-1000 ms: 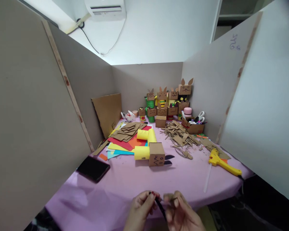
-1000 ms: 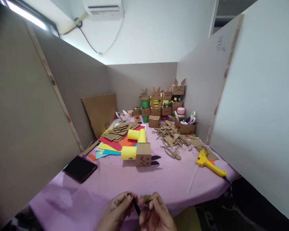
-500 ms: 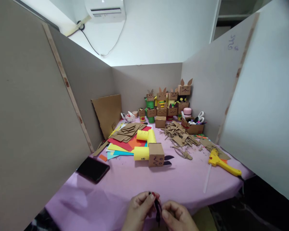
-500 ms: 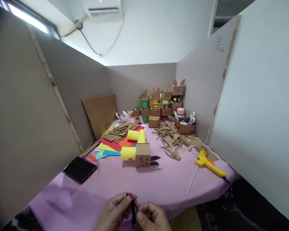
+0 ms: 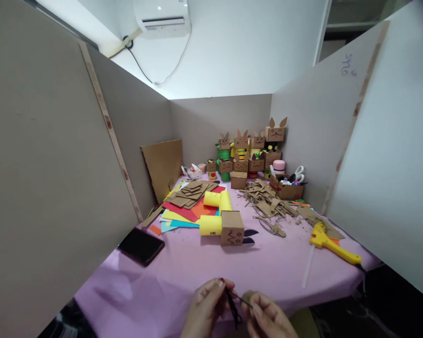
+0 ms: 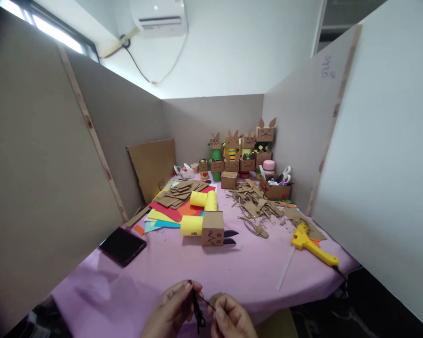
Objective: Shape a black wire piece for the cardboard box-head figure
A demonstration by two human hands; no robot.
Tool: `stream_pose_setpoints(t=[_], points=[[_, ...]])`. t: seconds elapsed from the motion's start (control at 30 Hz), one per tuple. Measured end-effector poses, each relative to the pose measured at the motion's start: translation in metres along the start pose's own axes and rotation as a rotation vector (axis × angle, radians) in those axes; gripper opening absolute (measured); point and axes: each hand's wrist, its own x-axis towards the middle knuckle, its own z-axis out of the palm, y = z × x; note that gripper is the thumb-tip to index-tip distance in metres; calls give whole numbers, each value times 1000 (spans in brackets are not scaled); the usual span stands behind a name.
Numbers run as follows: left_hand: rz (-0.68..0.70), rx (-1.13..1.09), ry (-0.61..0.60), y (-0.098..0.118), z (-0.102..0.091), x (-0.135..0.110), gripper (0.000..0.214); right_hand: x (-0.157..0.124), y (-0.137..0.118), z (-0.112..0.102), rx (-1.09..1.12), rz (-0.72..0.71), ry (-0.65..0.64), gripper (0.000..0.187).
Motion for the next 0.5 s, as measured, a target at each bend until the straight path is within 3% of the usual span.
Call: stream_pose_setpoints(t=[0.13,0.23,0.5], points=[[-61,2,-39,-9,-5,5,44,0,-9,13,205,-59,12,37],[-5,-1,-32,-16,-7,7,41,0,-10,20,268,-74,-8,39],[167,124,75,-18,-2,0,41,-1,-13,24,109,9,-23,45]])
